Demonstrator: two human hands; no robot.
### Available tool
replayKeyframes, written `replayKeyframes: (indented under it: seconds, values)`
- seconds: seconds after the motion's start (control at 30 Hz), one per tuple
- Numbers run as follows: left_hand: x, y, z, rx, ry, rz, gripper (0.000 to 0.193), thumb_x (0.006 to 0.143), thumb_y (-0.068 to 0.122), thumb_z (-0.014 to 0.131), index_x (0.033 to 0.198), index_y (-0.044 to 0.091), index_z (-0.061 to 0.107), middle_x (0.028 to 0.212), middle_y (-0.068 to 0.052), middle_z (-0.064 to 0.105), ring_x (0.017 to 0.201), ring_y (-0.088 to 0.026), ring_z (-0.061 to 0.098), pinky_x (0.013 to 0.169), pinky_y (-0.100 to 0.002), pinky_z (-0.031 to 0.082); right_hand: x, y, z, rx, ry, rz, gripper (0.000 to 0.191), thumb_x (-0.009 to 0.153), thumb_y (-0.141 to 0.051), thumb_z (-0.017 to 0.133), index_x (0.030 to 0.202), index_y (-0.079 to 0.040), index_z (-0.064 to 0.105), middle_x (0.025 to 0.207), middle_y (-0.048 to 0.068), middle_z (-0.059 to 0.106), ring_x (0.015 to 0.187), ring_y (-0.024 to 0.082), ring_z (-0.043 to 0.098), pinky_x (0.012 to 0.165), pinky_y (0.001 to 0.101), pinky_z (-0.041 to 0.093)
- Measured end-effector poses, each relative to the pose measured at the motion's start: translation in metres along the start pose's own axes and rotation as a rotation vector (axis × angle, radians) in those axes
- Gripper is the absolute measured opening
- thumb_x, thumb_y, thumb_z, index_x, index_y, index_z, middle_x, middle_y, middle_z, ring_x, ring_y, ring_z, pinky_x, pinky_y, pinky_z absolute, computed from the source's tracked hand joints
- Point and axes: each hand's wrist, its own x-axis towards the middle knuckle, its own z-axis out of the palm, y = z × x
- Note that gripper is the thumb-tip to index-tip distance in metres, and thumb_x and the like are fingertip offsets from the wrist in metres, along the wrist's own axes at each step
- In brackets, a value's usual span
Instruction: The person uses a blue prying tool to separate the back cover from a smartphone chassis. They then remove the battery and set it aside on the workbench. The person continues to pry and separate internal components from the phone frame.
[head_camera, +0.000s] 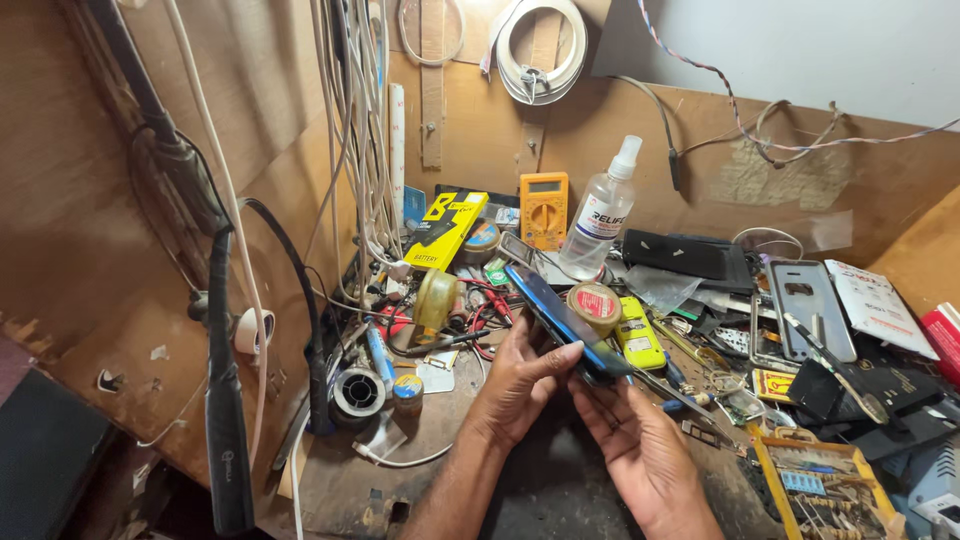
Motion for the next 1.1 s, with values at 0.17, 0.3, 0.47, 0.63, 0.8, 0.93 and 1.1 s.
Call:
replayKeyframes:
  seconds: [0.17, 0.3, 0.47, 0.63, 0.8, 0.93, 1.1]
  values:
    - [0.0, 0.003, 0.002, 0.013, -0.021, -0.044, 0.083, 0.075, -0.001, 0.082, 0.148, 0.004, 0.043, 0.139, -0.013, 0.055, 0.131, -0.026, 0.055, 0.113, -0.042, 0.047, 0.001, -0.01, -0.005, -0.063, -0.058, -0.011, 0.03, 0.096, -0.012, 0.058, 0.12, 0.004, 0.064, 0.117, 0.021, 0.071, 0.113, 0.035, 0.069, 0.102, 0.0478, 0.049]
    - [-0.002, 0.005, 0.002, 0.02, -0.065, -0.08, 0.084, 0.074, 0.0, 0.083, 0.148, 0.005, 0.043, 0.136, -0.012, 0.057, 0.13, -0.025, 0.058, 0.111, -0.043, 0.049, -0.001, -0.015, -0.014, -0.118, -0.107, -0.068, 0.028, 0.099, -0.012, 0.058, 0.122, 0.005, 0.061, 0.114, 0.016, 0.071, 0.109, 0.03, 0.069, 0.101, 0.0492, 0.05]
    - [-0.003, 0.006, 0.002, 0.045, -0.057, -0.15, 0.076, 0.078, 0.01, 0.084, 0.144, 0.004, 0.048, 0.129, -0.01, 0.065, 0.119, -0.022, 0.065, 0.1, -0.045, 0.055, -0.008, -0.021, -0.018, -0.341, -0.15, -0.243, 0.03, 0.098, -0.007, 0.056, 0.126, 0.005, 0.057, 0.109, 0.017, 0.072, 0.098, 0.027, 0.072, 0.093, 0.0496, 0.06]
    - [0.003, 0.003, 0.002, 0.237, -0.026, -0.212, 0.062, 0.082, 0.023, 0.085, 0.134, 0.003, 0.059, 0.12, -0.007, 0.069, 0.108, -0.018, 0.068, 0.085, -0.037, 0.058, -0.022, -0.027, -0.018, -0.635, -0.086, -0.492, 0.03, 0.098, -0.004, 0.056, 0.127, 0.006, 0.059, 0.107, 0.018, 0.073, 0.093, 0.024, 0.075, 0.084, 0.0452, 0.065]
    - [0.01, 0.0, 0.004, 0.458, 0.157, -0.277, 0.057, 0.074, 0.035, 0.087, 0.121, 0.009, 0.068, 0.107, -0.001, 0.074, 0.096, -0.012, 0.072, 0.077, -0.032, 0.057, -0.036, -0.02, -0.018, -1.216, 0.101, -0.711, 0.038, 0.092, -0.006, 0.067, 0.13, -0.003, 0.063, 0.102, 0.015, 0.082, 0.086, 0.023, 0.077, 0.075, 0.038, 0.061]
    - [0.011, 0.001, 0.008, 0.542, 0.191, -0.278, 0.056, 0.075, 0.033, 0.09, 0.12, 0.006, 0.069, 0.103, -0.001, 0.07, 0.09, -0.012, 0.067, 0.073, -0.035, 0.052, -0.041, -0.016, -0.016, -1.435, -0.035, -0.985, 0.04, 0.09, -0.01, 0.071, 0.129, -0.008, 0.063, 0.096, 0.018, 0.079, 0.088, 0.024, 0.08, 0.07, 0.0374, 0.062]
    - [0.008, 0.006, 0.008, 0.459, 0.161, -0.274, 0.06, 0.07, 0.027, 0.088, 0.124, 0.012, 0.066, 0.112, -0.001, 0.072, 0.096, -0.011, 0.069, 0.079, -0.039, 0.059, -0.037, -0.013, -0.02, -1.595, -0.099, -1.145, 0.045, 0.087, -0.008, 0.073, 0.131, -0.009, 0.063, 0.087, 0.02, 0.075, 0.082, 0.031, 0.078, 0.067, 0.041, 0.059]
